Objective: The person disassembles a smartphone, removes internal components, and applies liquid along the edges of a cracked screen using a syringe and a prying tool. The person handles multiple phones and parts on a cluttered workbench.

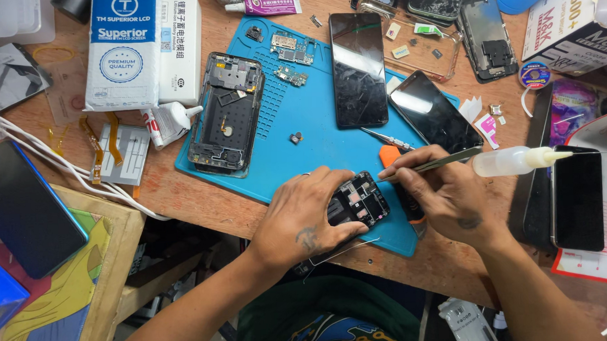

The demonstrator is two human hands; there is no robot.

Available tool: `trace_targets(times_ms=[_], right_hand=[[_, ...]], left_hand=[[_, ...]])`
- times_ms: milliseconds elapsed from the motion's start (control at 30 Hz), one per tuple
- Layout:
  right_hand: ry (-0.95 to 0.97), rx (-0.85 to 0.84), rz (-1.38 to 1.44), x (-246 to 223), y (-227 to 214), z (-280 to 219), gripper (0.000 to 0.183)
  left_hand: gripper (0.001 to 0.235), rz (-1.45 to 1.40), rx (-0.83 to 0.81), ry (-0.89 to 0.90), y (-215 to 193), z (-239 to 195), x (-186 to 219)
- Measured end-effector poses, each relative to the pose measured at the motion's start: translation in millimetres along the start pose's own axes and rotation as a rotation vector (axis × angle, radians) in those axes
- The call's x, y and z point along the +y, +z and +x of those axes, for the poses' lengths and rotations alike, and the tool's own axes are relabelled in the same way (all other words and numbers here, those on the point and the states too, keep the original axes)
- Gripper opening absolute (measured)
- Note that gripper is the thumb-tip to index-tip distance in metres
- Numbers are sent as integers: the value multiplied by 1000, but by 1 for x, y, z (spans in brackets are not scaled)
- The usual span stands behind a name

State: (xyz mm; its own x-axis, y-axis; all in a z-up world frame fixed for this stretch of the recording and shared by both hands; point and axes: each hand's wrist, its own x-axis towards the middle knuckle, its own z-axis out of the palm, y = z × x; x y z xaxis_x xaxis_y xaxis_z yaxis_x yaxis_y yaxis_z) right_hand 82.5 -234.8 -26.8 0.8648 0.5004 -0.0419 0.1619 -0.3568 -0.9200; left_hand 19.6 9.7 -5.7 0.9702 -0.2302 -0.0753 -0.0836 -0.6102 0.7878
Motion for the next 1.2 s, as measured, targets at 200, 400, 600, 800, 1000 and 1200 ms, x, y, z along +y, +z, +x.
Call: trace_targets(times_ms=[200, 400, 600, 800, 1000, 1200], right_hand=[[-43, 61, 3, -18, -29, -7, 25], [467, -122, -588, -29, -22, -3, 32], [306, -55, -563, -30, -12, -9, 63], [674, -254, -579, -24, -30, -7, 26], [12, 140, 134, -4, -16, -8, 14], [-212, 135, 25, 0, 4, -10, 22]], left_hand=[[70, 7, -22, -60, 1, -5, 3], [89, 133, 27, -5, 5, -14, 8], [85, 228, -9, 13, 6, -14, 7], [85, 231, -13, 53, 4, -13, 1], [84, 221, -17, 64, 5, -13, -2], [83, 205, -38, 41, 5, -14, -2]])
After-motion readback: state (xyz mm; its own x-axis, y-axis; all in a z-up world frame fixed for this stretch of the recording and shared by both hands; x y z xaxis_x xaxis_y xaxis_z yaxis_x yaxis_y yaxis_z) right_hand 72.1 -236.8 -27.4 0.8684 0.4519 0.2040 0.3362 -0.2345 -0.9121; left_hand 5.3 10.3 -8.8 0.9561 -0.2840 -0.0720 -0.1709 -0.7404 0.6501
